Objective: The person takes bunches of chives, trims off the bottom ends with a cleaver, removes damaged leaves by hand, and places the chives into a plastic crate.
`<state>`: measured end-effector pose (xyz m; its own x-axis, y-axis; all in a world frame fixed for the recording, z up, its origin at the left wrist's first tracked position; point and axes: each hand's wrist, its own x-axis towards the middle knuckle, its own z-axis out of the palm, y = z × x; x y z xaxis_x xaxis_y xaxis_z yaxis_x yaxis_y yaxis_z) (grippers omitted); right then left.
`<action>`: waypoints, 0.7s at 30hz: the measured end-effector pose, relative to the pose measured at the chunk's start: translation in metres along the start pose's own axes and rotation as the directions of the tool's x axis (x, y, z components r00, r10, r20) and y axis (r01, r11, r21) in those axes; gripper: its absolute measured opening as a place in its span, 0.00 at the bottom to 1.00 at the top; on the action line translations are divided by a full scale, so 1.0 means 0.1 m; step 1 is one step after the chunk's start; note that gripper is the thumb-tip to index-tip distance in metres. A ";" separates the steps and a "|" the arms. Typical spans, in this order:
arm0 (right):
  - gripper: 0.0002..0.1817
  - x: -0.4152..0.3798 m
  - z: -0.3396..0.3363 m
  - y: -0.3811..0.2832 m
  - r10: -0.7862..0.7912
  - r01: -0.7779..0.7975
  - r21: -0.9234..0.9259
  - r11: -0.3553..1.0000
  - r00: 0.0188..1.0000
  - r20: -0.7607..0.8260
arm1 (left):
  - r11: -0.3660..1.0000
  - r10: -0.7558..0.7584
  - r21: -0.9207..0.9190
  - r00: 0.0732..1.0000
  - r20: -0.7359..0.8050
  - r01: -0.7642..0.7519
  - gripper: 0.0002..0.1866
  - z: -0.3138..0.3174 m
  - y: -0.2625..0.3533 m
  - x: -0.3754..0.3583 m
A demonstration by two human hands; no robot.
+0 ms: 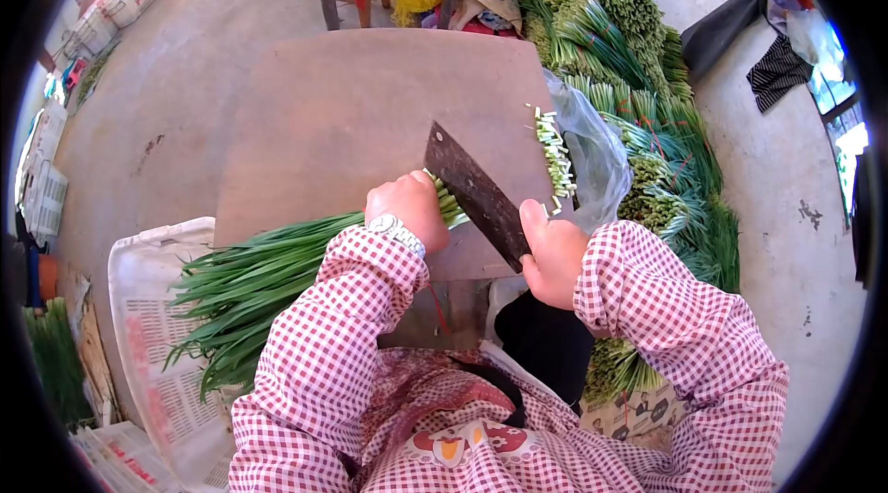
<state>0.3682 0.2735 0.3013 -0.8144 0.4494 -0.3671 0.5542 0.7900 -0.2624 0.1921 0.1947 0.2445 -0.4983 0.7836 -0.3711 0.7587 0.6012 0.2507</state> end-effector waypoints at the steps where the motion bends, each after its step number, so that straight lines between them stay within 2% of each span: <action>1: 0.21 0.01 -0.01 0.00 -0.004 0.004 0.006 1.000 1.000 0.008 | 1.000 0.007 0.005 1.000 0.005 -0.007 0.19 -0.01 0.00 0.00; 4: 0.20 0.08 0.02 -0.03 -0.029 0.029 0.002 1.000 1.000 0.000 | 0.999 0.030 -0.024 0.999 -0.024 -0.031 0.24 0.06 -0.05 0.05; 10: 0.21 0.36 0.16 -0.10 -0.029 0.029 0.007 1.000 1.000 0.012 | 0.999 0.050 -0.017 0.998 -0.047 -0.051 0.22 0.07 -0.05 0.04; 12: 0.21 0.51 0.30 -0.11 0.019 -0.017 0.047 0.999 0.999 -0.037 | 0.996 0.072 -0.038 0.996 -0.049 -0.074 0.21 0.07 -0.06 0.06; 13: 0.20 0.59 0.32 -0.17 0.028 -0.028 0.011 1.000 1.000 0.002 | 0.996 0.082 -0.019 0.993 -0.087 -0.084 0.20 0.10 -0.06 0.05; 14: 0.20 0.68 0.48 -0.14 0.061 -0.059 0.039 0.997 0.997 -0.042 | 0.996 0.091 0.009 0.987 -0.129 -0.091 0.20 0.11 -0.07 0.03; 16: 0.19 0.62 0.37 -0.20 0.048 -0.047 0.059 0.997 0.999 -0.022 | 0.996 0.089 0.015 0.985 -0.145 -0.087 0.20 0.13 -0.07 0.03; 20: 0.19 0.79 0.41 0.00 -0.011 0.016 0.066 0.998 0.996 -0.089 | 0.998 0.066 0.022 0.993 -0.100 -0.064 0.26 0.07 -0.03 -0.01; 21: 0.20 0.88 0.39 0.03 -0.004 0.014 0.128 0.992 0.997 -0.078 | 0.998 0.059 0.024 0.994 -0.093 -0.057 0.27 0.07 -0.01 -0.04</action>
<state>0.3054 0.2995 0.2335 -0.8278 0.4772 -0.2949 0.5599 0.7363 -0.3801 0.1967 0.1899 0.2399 -0.4900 0.8286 -0.2707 0.7956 0.5520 0.2495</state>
